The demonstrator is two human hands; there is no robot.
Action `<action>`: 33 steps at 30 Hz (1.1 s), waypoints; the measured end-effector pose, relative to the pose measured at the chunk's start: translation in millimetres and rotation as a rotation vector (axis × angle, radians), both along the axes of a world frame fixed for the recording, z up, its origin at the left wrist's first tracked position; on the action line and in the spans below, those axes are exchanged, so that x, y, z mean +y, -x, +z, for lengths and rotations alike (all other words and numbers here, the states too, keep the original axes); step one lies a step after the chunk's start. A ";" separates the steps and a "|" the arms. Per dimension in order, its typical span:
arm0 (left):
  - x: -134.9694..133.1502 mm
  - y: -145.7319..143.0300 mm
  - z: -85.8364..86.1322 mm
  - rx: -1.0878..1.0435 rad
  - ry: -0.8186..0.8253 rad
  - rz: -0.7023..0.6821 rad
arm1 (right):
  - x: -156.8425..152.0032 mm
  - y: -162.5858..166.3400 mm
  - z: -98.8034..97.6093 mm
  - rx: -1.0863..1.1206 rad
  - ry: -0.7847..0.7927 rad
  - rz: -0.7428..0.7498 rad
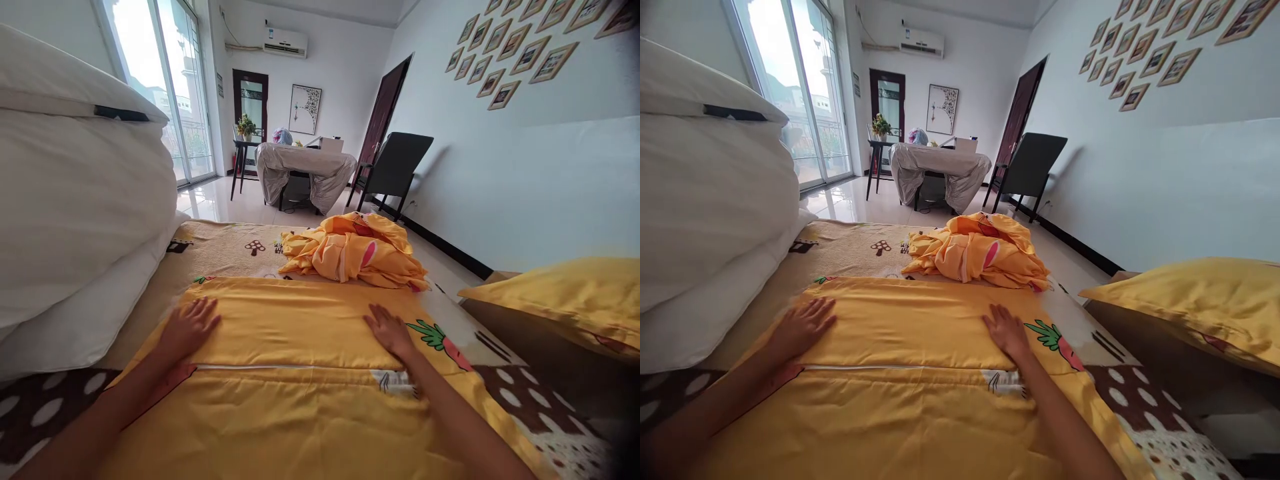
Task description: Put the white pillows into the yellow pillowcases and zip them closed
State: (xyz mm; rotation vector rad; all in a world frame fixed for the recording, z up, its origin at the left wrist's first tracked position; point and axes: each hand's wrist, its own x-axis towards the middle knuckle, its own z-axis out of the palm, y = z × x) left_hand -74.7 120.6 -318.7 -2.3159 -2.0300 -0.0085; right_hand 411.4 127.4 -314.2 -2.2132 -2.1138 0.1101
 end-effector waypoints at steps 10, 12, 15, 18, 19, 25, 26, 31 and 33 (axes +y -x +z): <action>14.8 -180.3 -7.1 -0.202 0.068 -0.369 | 12.6 156.1 -14.1 0.101 -0.006 0.424; 34.1 -186.3 -12.1 -0.235 0.069 -0.342 | 30.3 157.9 -16.7 0.101 0.015 0.437; 62.5 -162.3 -15.6 -0.249 0.087 -0.289 | 57.2 131.8 -15.8 0.091 0.058 0.433; 81.7 -118.2 -17.1 -0.237 0.102 -0.212 | 75.3 89.5 -14.9 0.074 0.095 0.370; 85.0 -100.9 -16.9 -0.231 0.103 -0.171 | 78.1 72.6 -15.0 0.066 0.107 0.328; 77.7 1.8 1.1 -0.181 0.035 0.124 | 55.4 -45.0 -6.6 -0.033 0.059 -0.111; 73.8 10.1 6.3 -0.169 0.002 0.169 | 48.0 -58.0 -2.9 -0.052 0.022 -0.185; 55.0 -39.7 17.8 -0.148 -0.099 0.048 | 27.1 -23.0 6.1 -0.054 -0.121 -0.142; 50.6 -94.3 10.8 -0.164 -0.011 -0.145 | 28.0 33.0 -0.5 -0.002 -0.104 0.097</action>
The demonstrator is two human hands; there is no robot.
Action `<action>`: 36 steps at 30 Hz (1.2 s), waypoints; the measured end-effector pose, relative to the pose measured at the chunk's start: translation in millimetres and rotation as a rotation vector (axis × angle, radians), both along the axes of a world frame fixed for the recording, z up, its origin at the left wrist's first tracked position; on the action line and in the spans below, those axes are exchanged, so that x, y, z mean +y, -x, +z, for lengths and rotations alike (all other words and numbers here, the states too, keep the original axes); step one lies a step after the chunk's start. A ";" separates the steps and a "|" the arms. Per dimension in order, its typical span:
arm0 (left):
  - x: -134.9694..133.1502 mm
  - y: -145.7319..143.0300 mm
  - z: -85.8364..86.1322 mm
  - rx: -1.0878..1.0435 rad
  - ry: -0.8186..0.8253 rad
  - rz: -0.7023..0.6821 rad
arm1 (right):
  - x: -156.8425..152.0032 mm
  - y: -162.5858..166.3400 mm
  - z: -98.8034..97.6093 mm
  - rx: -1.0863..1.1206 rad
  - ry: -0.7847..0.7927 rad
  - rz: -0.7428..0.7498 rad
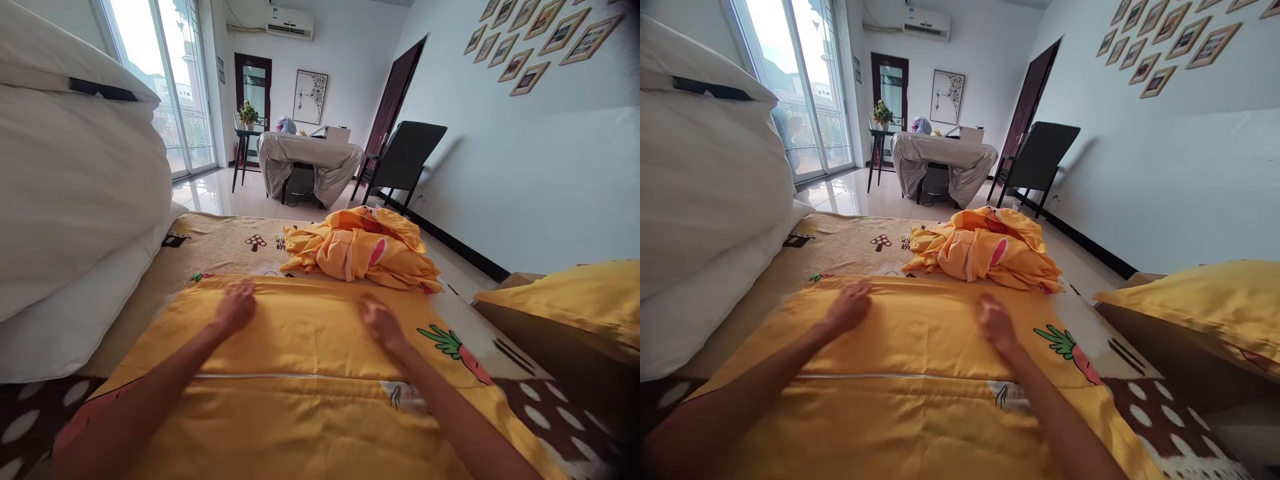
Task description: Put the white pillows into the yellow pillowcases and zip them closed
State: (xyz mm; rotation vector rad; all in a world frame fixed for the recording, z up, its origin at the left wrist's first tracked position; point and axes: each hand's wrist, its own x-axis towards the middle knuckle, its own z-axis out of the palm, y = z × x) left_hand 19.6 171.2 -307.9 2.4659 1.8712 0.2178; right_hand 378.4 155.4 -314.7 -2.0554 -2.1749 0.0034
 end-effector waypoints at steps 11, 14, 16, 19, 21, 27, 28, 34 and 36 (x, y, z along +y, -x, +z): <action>22.1 6.1 -26.5 -0.041 0.127 0.008 | 26.7 5.4 -16.5 0.022 0.181 0.099; 18.3 81.2 -20.6 0.036 0.132 0.183 | 9.3 -67.9 -5.7 -0.020 0.195 -0.117; 11.3 109.6 -14.5 0.121 0.089 0.291 | -4.6 -93.3 3.1 -0.046 0.165 -0.229; -0.7 96.1 -4.3 0.151 -0.044 0.313 | -14.9 -76.4 10.4 -0.066 0.081 -0.266; -6.4 50.8 -0.6 0.081 -0.070 0.198 | -12.2 -31.2 6.9 -0.058 0.036 -0.166; 0.2 -104.6 -15.5 -0.042 0.090 -0.114 | 17.8 110.1 -21.1 -0.002 0.096 0.197; 3.7 -114.2 -18.9 -0.058 0.098 -0.116 | 23.7 115.3 -22.9 0.000 0.107 0.218; 26.0 -67.8 -26.4 -0.081 0.117 -0.101 | 50.5 37.1 -21.8 -0.010 0.181 0.168; 29.5 -32.5 -27.4 -0.069 0.129 -0.071 | 49.1 -8.0 -21.9 -0.022 0.210 0.076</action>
